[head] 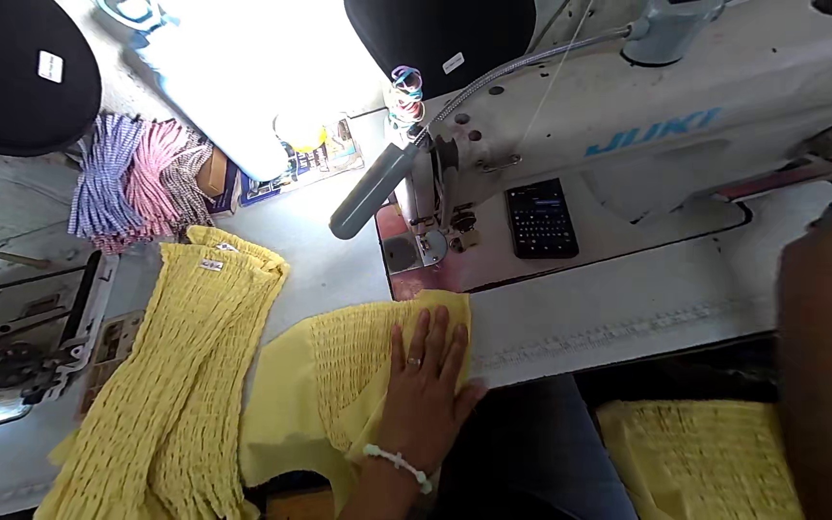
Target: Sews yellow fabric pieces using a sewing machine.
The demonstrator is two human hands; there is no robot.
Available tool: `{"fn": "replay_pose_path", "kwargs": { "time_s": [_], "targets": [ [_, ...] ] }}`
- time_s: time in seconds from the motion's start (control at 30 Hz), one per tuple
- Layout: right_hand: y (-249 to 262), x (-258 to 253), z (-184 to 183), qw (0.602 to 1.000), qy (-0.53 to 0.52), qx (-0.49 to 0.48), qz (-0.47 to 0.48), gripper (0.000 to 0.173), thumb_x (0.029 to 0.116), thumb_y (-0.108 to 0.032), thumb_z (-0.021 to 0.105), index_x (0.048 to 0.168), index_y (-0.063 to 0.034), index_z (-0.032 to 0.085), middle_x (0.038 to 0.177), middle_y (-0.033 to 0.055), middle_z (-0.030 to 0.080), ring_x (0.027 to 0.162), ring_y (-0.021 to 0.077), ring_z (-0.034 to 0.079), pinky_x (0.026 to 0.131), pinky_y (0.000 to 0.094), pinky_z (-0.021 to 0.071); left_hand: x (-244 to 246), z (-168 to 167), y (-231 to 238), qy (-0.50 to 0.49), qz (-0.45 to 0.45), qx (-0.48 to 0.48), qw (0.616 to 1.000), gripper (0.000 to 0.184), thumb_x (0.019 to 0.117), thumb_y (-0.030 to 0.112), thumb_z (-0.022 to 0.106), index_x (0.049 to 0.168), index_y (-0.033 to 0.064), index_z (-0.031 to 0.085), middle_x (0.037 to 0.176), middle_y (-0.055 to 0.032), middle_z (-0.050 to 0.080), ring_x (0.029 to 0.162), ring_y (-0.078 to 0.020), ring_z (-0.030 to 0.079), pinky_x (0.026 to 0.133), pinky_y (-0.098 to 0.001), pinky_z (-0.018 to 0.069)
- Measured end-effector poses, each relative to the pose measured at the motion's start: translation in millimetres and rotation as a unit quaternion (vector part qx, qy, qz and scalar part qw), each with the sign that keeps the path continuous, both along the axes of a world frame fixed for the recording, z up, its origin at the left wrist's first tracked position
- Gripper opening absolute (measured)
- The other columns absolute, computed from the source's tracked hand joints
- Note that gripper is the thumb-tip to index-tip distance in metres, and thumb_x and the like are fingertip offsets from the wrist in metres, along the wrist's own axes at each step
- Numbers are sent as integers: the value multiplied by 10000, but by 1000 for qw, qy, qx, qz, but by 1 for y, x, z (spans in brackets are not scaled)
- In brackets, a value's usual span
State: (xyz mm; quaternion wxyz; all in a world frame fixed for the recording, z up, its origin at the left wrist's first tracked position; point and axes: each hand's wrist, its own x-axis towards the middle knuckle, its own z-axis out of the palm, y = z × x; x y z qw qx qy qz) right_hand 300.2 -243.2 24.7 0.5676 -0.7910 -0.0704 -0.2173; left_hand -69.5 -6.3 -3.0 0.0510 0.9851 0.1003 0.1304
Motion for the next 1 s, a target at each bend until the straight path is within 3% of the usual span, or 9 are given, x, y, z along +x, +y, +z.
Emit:
{"fn": "replay_pose_path", "kwargs": {
  "time_s": [0.07,0.13,0.23,0.33,0.4,0.5,0.67,0.83,1.0],
  "targets": [
    [40,-90,13,983,-63,-68,160,364,1085,-175,423,1228,150,502,1060,139,606,824,40,574,760,224,506,0,2,1,2,-2,-9,1000,700,1047,618,280,1513,152,517,1591,-137,446,1476,-357,410,1182,-653,262],
    [73,-140,-3,903,-168,-122,377,242,992,-74,556,1044,101,715,1053,207,730,882,163,712,758,278,591,1,4,0,10,4,-20,1000,702,1040,621,300,1511,150,522,1592,-137,444,1475,-360,411,1177,-667,255],
    [114,-164,-13,754,-283,-222,550,275,917,-19,585,1135,-74,743,1208,114,738,959,240,733,752,328,594,4,6,-4,-6,28,-46,999,656,1043,603,315,1460,175,585,1555,-105,502,1445,-355,456,1157,-695,248],
    [131,-155,-23,708,-303,-272,577,351,828,21,626,1145,-56,756,1214,91,743,892,285,731,665,385,583,9,11,-9,-42,85,-87,992,585,1069,550,306,1336,194,686,1473,-82,589,1388,-363,518,1139,-683,281],
    [132,-152,-26,702,-305,-280,579,360,834,28,623,1164,-41,748,1228,103,737,918,287,734,682,391,590,11,10,-11,-75,145,-84,983,583,1080,521,289,1315,181,700,1420,-107,626,1349,-393,543,1105,-684,326],
    [129,-158,-29,711,-306,-286,565,347,859,30,604,1177,-22,733,1257,133,724,1002,289,749,718,393,613,10,2,-3,-86,178,-58,978,535,1083,489,316,1364,213,678,1442,-121,608,1367,-404,527,1109,-731,269],
    [130,-186,-31,761,-293,-314,487,318,838,26,627,1138,18,735,1208,175,729,787,293,745,579,374,585,23,8,63,-58,0,-107,993,377,1038,350,513,1310,181,713,1424,-128,620,1351,-422,542,1053,-815,272],
    [146,-226,-28,821,-223,-314,422,334,766,17,717,1098,40,749,1178,197,728,704,269,741,522,353,581,52,24,161,59,-248,-116,960,396,1057,362,481,1346,184,683,1496,-58,570,1445,-285,466,1172,-681,259],
    [161,-243,-25,837,-190,-314,405,387,746,-4,751,1131,43,746,1173,188,733,671,251,730,511,338,574,75,44,158,79,-208,-96,970,329,1048,312,520,1114,129,785,1362,-48,672,1362,-272,557,1146,-650,326]
  ]
}}
